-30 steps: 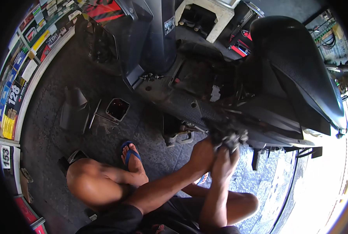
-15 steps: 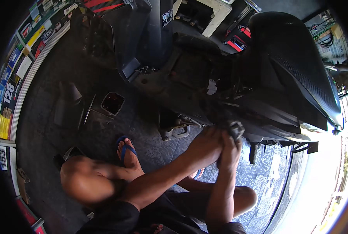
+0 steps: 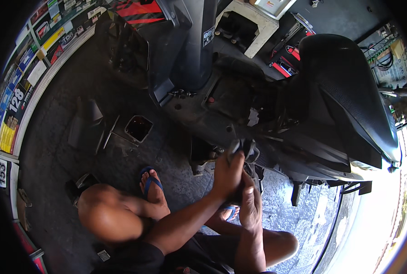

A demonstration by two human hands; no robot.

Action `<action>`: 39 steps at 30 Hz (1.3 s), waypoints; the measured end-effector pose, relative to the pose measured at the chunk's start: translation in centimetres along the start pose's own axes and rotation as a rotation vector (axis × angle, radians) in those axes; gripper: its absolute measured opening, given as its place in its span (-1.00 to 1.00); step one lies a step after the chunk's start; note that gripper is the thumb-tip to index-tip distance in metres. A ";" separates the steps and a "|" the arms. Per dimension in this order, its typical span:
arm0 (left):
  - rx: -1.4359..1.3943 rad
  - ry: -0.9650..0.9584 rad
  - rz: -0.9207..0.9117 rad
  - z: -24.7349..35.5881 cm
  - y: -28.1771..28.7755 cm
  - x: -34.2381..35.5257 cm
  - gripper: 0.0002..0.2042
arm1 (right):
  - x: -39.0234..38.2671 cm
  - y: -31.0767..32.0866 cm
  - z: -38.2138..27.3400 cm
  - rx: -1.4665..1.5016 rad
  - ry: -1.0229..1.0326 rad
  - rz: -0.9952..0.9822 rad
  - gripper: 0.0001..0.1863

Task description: The person removes a component from the engine area of a motorcycle by hand, places it in a small tray, and then uses a T-handle wrench to loosen bolts inside the engine compartment.

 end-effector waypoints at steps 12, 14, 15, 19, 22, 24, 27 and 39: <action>0.182 0.140 -0.803 3.0 -7.0 -5.3 -0.42 | 2.9 11.6 5.8 1.030 -0.047 0.016 -0.52; -0.788 0.192 -0.845 2.8 -7.7 -5.0 -0.42 | 3.3 7.3 5.6 1.502 0.114 -0.101 -0.60; -0.892 0.098 -0.775 2.1 -7.7 -4.4 -0.43 | 3.4 5.3 5.4 1.726 0.178 -0.183 -0.64; -0.526 -0.108 -0.281 1.4 -5.0 -2.5 -0.51 | 0.2 -0.1 11.2 1.047 -0.176 0.059 -0.79; -0.025 -0.398 -0.260 2.5 -3.7 -2.1 -0.60 | -1.8 -3.7 9.3 1.234 -0.396 -0.106 -0.73; 0.028 -0.460 -0.209 2.9 -3.5 -2.1 -0.77 | -3.3 0.3 12.3 0.839 -0.373 0.082 -0.66; 0.245 -0.715 -0.100 6.6 -4.2 -2.9 -0.86 | -3.6 4.4 11.4 0.270 -0.154 0.283 -0.59; -0.218 -0.061 -0.135 -0.1 -4.3 -2.1 -0.47 | 0.5 2.0 -3.2 0.099 0.146 0.349 -0.34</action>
Point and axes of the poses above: each hand's wrist, its own x-axis towards the middle knuckle, its own y-axis out of the back of the hand, z = x × y, the point moved 5 cm from there along x, towards the middle knuckle, and after that the axes turned 2 degrees about -z, right-handed, at the moved point
